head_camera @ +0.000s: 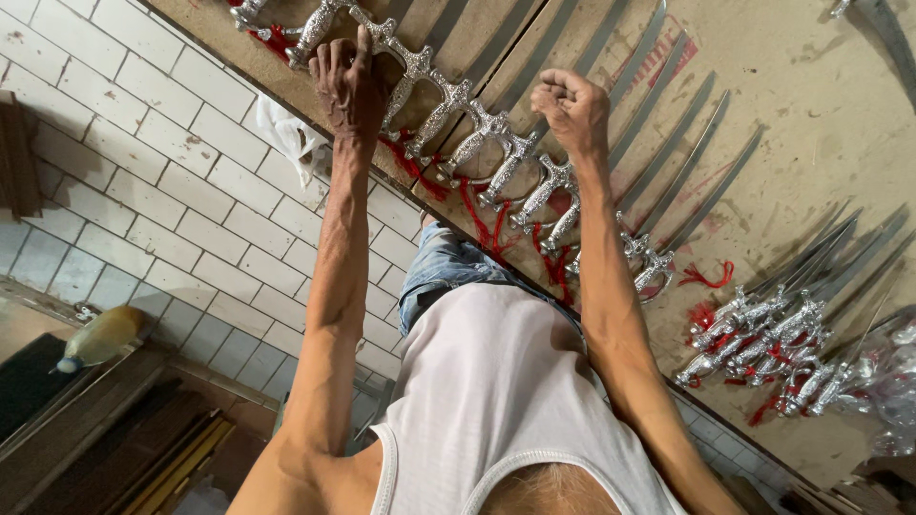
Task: The person repeatedly picks up silver toy swords with red tassels from a wooden board and places them back in a row. The person handles each sword by the hilt, aligns it with others, and occasionally adjusts the tassel before setting it down.
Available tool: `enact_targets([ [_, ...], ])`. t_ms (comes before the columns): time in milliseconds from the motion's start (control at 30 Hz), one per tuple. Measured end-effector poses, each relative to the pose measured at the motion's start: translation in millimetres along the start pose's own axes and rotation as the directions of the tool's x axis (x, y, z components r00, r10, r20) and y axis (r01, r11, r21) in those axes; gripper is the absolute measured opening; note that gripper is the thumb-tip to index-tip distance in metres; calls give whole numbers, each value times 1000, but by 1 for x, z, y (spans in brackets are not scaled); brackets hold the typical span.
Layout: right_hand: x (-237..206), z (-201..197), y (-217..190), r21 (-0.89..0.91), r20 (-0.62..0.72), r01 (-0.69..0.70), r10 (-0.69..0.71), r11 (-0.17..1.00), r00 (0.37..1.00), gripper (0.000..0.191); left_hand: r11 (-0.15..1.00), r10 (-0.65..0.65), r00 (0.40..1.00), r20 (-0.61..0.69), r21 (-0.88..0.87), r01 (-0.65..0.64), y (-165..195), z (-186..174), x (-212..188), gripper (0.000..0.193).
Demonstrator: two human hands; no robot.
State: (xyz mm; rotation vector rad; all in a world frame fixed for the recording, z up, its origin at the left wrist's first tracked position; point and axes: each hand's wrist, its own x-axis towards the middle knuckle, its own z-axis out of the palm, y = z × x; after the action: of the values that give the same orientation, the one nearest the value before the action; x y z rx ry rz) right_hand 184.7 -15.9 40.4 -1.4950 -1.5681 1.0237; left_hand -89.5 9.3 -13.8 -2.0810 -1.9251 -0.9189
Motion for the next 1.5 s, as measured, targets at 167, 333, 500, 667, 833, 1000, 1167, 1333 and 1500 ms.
enact_targets([
  [167,1,5,5,-50,18,53,-52,997,998,28,996,71,997,-28,48,-70,-2,1,-4,53],
  [333,-18,-21,14,-134,-14,3,-5,991,1000,23,975,199,965,169,-134,-177,35,-12,-36,67],
  [500,-67,-70,36,-40,-191,-147,137,988,972,33,935,335,729,597,-308,-178,83,-22,-51,92],
  [667,-140,-120,69,63,-397,-324,322,944,860,36,916,397,756,520,-276,-292,98,-15,-54,100],
  [833,-213,-153,98,-38,-548,-412,326,910,770,36,911,412,728,548,-263,-317,105,-17,-58,101],
  [1000,-266,-162,115,-402,-643,-424,79,812,762,41,905,424,671,608,-321,-281,129,-19,-57,99],
  [1167,-299,-158,121,-416,-638,-497,145,762,756,45,804,592,529,608,-407,-432,174,-3,-63,103],
  [1333,-307,-152,121,-417,-583,-474,172,776,794,54,649,749,319,581,-545,-531,227,9,-98,107],
  [1500,-304,-151,130,-460,-566,-449,136,766,813,61,441,887,145,439,-707,-554,289,15,-135,117],
])
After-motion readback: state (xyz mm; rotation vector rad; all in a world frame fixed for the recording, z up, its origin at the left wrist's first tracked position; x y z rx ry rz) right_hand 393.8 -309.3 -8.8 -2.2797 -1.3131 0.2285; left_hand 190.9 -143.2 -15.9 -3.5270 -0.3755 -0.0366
